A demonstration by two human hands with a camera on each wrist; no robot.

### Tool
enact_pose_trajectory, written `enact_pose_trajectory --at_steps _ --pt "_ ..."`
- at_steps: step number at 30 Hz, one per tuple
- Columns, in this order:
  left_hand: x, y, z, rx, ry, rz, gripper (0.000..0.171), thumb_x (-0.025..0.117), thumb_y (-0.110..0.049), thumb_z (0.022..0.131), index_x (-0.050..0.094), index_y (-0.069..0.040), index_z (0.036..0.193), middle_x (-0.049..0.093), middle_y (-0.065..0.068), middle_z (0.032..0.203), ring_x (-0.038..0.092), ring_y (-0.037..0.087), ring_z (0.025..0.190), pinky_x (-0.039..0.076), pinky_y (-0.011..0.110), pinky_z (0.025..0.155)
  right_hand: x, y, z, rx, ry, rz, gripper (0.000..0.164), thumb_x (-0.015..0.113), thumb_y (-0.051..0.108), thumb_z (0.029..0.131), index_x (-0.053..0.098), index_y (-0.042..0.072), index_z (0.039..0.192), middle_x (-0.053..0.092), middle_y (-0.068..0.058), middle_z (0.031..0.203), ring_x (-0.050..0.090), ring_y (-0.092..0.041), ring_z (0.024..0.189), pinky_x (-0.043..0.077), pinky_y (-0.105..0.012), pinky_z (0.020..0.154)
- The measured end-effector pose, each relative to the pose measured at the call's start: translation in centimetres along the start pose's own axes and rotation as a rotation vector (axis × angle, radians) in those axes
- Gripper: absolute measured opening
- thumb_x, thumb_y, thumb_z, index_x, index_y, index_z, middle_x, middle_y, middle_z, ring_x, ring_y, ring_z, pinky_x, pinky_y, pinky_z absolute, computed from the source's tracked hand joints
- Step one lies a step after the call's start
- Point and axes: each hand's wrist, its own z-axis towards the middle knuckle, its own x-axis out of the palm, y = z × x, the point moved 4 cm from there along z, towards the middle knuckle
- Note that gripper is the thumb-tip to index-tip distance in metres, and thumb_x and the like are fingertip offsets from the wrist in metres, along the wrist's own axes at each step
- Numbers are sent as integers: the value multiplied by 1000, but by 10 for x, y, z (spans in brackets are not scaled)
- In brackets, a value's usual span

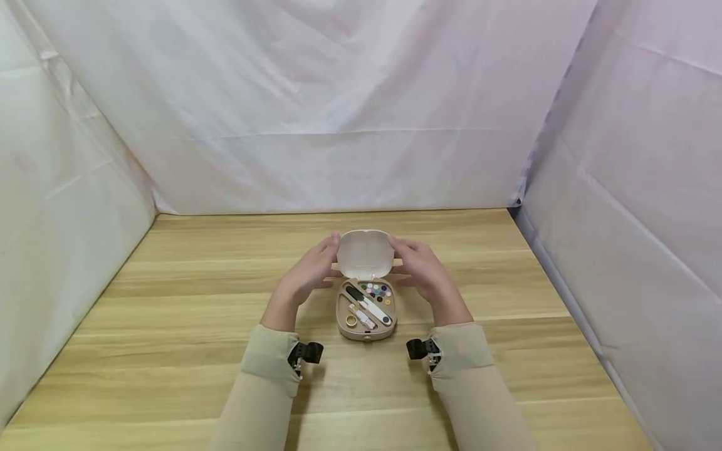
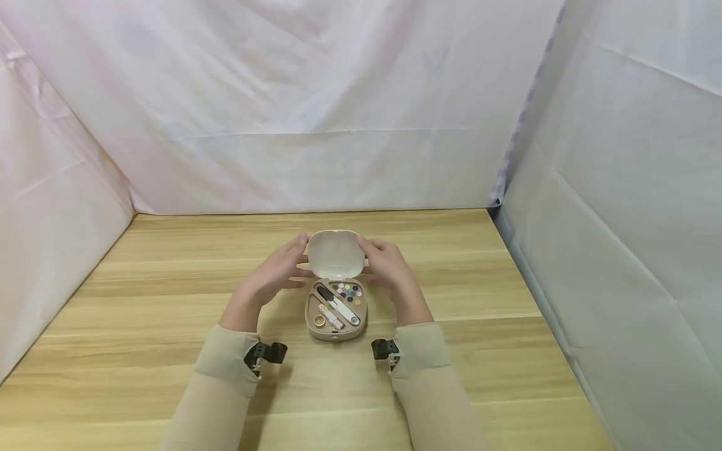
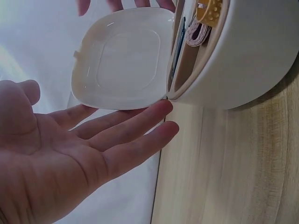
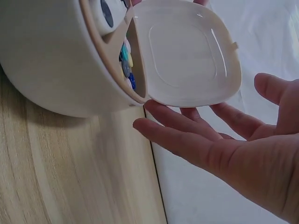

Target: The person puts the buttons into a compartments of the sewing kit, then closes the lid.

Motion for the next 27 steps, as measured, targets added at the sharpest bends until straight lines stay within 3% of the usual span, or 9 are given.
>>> enact_pose_trajectory --at_steps 6,14,21,27 --pt "1 -3 -3 6 -30 -9 68 29 -60 113 34 -15 163 47 24 160 61 49 137 40 70 122 2 2 -5 -22 -13 43 57 48 47 113 49 9 156 53 -23 154 62 -49 135 47 -65 118" --pt "8 -3 -4 36 -53 -11 48 49 -50 112 53 -11 139 59 23 150 65 47 131 45 66 119 -4 0 -15 -52 -10 24 55 51 49 111 54 8 148 49 -19 158 55 -49 143 45 -64 120" --pt "12 3 -10 149 -12 106 35 57 -43 110 58 -13 128 68 24 140 64 41 133 51 59 112 -6 -7 -26 -101 42 -54 49 63 40 108 62 5 141 56 -24 153 53 -44 147 40 -66 123" --pt "10 9 -17 231 71 188 34 63 -40 108 61 -14 130 65 13 144 56 40 146 47 59 120 -7 -12 -34 -173 99 -190 43 75 42 100 71 15 134 67 -10 143 63 -31 136 47 -57 120"
